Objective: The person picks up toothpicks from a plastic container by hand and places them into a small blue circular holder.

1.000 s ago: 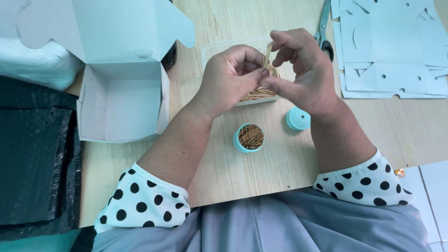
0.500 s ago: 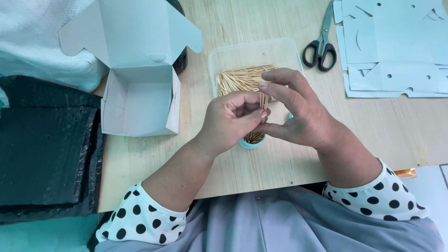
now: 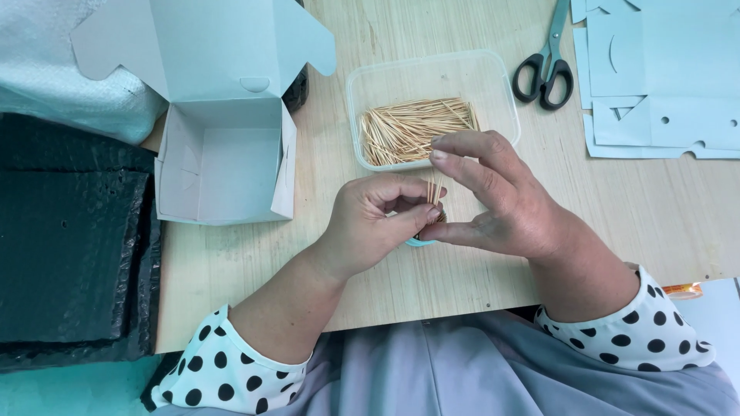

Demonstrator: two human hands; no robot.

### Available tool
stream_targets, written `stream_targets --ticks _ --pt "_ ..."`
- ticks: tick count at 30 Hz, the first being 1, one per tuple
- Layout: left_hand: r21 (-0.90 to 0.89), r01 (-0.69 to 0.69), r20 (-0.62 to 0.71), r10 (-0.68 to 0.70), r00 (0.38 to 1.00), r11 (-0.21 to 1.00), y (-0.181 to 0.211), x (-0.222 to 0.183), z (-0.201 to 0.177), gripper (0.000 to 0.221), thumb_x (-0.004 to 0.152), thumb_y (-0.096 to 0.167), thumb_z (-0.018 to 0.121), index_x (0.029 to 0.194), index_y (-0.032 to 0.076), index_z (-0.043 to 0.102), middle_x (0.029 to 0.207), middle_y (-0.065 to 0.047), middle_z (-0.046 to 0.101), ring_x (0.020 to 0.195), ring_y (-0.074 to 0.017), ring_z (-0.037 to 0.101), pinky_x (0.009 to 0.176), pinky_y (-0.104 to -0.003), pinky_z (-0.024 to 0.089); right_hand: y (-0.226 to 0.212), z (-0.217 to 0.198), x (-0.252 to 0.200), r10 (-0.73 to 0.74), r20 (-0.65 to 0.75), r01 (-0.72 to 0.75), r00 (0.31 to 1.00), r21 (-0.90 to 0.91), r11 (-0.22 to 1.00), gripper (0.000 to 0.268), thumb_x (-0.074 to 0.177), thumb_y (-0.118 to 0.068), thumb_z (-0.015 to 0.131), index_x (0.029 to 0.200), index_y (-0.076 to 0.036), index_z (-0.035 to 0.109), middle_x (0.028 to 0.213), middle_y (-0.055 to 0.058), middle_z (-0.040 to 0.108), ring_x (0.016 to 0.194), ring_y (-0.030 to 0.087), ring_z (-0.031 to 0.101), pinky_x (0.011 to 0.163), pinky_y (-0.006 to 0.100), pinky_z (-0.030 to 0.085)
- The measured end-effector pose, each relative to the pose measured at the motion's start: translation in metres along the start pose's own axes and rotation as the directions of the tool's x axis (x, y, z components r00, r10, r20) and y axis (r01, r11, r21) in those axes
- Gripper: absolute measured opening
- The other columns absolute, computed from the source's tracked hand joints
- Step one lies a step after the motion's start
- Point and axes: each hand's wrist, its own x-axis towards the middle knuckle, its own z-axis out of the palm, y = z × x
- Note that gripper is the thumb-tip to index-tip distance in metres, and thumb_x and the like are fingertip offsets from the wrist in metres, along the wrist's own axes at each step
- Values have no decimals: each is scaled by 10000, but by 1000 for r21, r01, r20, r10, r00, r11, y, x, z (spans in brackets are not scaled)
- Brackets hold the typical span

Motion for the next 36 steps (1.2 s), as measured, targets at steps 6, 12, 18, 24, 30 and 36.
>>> stream_targets --ticks 6,12,18,24,30,36 --pt "65 -43 0 43 999 997 0 -1 0 89 913 -20 716 880 60 700 778 -19 673 709 -89 629 628 -219 561 -4 -2 7 -46 21 46 999 1 999 846 953 -296 966 1527 -54 393 1341 191 513 1179 311 595 978 388 550" --pt "95 -122 -34 126 991 988 -2 -4 4 81 898 -40 743 941 23 716 839 -86 711 700 -152 720 632 -251 635 1 -3 0 109 -78 -67 991 419 905 671 936 -327 781 1466 -51 476 1289 148 628 1140 269 630 1029 377 578" --pt "298 -311 72 304 950 903 8 -3 4 156 920 -72 720 997 64 702 786 -41 694 680 -126 638 666 -245 560 -6 -7 0 230 -102 -159 968 461 873 187 991 -132 663 1148 -31 662 997 142 617 927 263 629 852 338 550" --pt "427 -361 138 335 932 829 8 -2 2 130 936 -41 694 982 79 708 797 -1 703 722 -136 648 684 -256 529 -14 -8 14 136 -89 -90 987 399 913 32 975 3 660 994 -22 662 916 89 650 844 222 586 855 383 537" --pt "443 -383 164 347 923 811 8 -1 -1 139 940 -40 709 988 90 699 802 8 704 732 -139 658 707 -262 538 -15 -10 19 127 -76 -91 989 368 925 50 985 -51 654 957 -11 653 878 105 643 820 230 592 784 346 509" --pt "569 -478 227 430 874 669 1 3 -7 88 951 15 730 944 101 714 852 25 694 774 -184 647 792 -328 512 -14 -12 19 111 -12 -100 994 347 933 46 993 -38 633 958 -10 644 882 106 635 828 244 579 848 396 510"
